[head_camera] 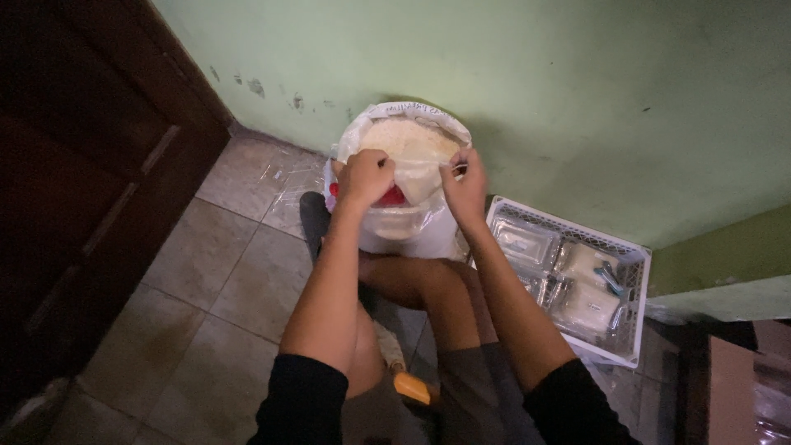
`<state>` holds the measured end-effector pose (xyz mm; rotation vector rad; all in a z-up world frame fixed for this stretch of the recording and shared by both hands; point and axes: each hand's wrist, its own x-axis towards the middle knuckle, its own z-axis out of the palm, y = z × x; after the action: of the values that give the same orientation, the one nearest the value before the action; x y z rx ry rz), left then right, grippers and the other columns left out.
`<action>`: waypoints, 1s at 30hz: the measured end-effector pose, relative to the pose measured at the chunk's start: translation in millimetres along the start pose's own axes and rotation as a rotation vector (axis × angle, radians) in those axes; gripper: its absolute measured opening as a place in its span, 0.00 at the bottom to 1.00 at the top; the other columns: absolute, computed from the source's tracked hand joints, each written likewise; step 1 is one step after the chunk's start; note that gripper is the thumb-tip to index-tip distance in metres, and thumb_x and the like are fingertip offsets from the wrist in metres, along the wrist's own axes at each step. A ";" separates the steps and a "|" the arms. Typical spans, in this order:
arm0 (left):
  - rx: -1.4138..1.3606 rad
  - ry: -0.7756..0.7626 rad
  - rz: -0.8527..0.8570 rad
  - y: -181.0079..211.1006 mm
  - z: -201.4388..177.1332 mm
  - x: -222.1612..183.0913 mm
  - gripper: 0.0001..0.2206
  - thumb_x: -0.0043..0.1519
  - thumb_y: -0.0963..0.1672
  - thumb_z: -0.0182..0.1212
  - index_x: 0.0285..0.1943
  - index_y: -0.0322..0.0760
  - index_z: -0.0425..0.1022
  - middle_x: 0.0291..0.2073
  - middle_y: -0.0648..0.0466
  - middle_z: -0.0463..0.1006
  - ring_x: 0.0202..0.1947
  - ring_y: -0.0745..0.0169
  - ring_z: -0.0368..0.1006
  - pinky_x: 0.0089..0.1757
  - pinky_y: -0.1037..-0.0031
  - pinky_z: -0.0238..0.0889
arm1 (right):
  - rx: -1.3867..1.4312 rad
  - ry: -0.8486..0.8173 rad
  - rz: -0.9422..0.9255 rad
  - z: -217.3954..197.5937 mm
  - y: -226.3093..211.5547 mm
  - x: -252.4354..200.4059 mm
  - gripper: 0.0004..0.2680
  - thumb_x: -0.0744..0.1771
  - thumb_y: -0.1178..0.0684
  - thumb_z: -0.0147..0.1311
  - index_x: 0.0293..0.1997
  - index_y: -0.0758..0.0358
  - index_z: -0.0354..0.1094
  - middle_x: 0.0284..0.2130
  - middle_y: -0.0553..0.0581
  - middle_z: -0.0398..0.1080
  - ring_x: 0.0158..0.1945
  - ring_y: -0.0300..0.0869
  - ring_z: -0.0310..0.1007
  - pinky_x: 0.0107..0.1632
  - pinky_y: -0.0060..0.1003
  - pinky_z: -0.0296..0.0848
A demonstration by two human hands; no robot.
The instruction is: The person scoops grain from a large bag into small plastic bags using a red scoop and then places the small bags into a plastic crate.
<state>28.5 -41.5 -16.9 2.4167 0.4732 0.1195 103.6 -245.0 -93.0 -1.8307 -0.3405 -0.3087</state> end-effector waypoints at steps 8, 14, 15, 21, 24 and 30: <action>0.102 -0.121 0.046 -6.4 14.1 1.9 0.14 0.64 0.51 0.48 0.39 0.56 0.84 0.30 0.62 0.87 0.52 0.45 0.81 0.54 0.53 0.52 | -0.011 -0.081 0.197 -0.2 25.1 -5.8 0.09 0.66 0.53 0.66 0.45 0.59 0.68 0.39 0.60 0.74 0.40 0.49 0.77 0.45 0.43 0.75; 0.202 -0.175 0.001 -10.5 29.2 9.1 0.15 0.67 0.50 0.49 0.48 0.54 0.85 0.33 0.61 0.88 0.54 0.45 0.80 0.57 0.49 0.49 | -0.050 -0.207 0.233 1.3 44.8 3.0 0.12 0.67 0.47 0.66 0.50 0.58 0.69 0.44 0.62 0.76 0.45 0.53 0.79 0.48 0.48 0.77; 0.284 -0.215 -0.001 -7.3 27.2 12.5 0.15 0.68 0.49 0.49 0.51 0.53 0.85 0.36 0.60 0.88 0.57 0.45 0.79 0.58 0.47 0.47 | -0.087 -0.221 0.265 -2.4 33.6 3.9 0.12 0.67 0.47 0.66 0.50 0.56 0.69 0.45 0.61 0.77 0.47 0.54 0.81 0.48 0.47 0.78; 0.328 -0.188 0.013 4.3 29.5 13.2 0.16 0.69 0.48 0.51 0.57 0.48 0.85 0.47 0.51 0.88 0.58 0.44 0.80 0.64 0.38 0.39 | -0.032 -0.293 0.240 3.2 34.6 22.8 0.14 0.69 0.47 0.64 0.55 0.60 0.68 0.49 0.67 0.75 0.52 0.60 0.80 0.52 0.51 0.77; 0.342 -0.234 -0.029 1.6 30.2 11.2 0.17 0.69 0.49 0.48 0.55 0.51 0.85 0.46 0.57 0.88 0.60 0.46 0.78 0.64 0.35 0.39 | -0.072 -0.315 0.258 0.1 23.0 21.9 0.14 0.68 0.47 0.65 0.54 0.61 0.68 0.48 0.66 0.76 0.51 0.60 0.80 0.51 0.51 0.78; 0.234 -0.223 -0.029 -27.3 40.2 18.3 0.14 0.69 0.51 0.49 0.46 0.56 0.85 0.32 0.63 0.87 0.53 0.51 0.82 0.63 0.39 0.41 | -0.101 -0.317 0.219 7.4 31.3 26.0 0.12 0.67 0.50 0.64 0.53 0.62 0.69 0.45 0.68 0.76 0.48 0.60 0.81 0.49 0.51 0.79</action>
<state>45.4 -39.3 -65.9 2.6097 0.4397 -0.2278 140.0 -244.4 -112.9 -1.9984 -0.3429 0.1200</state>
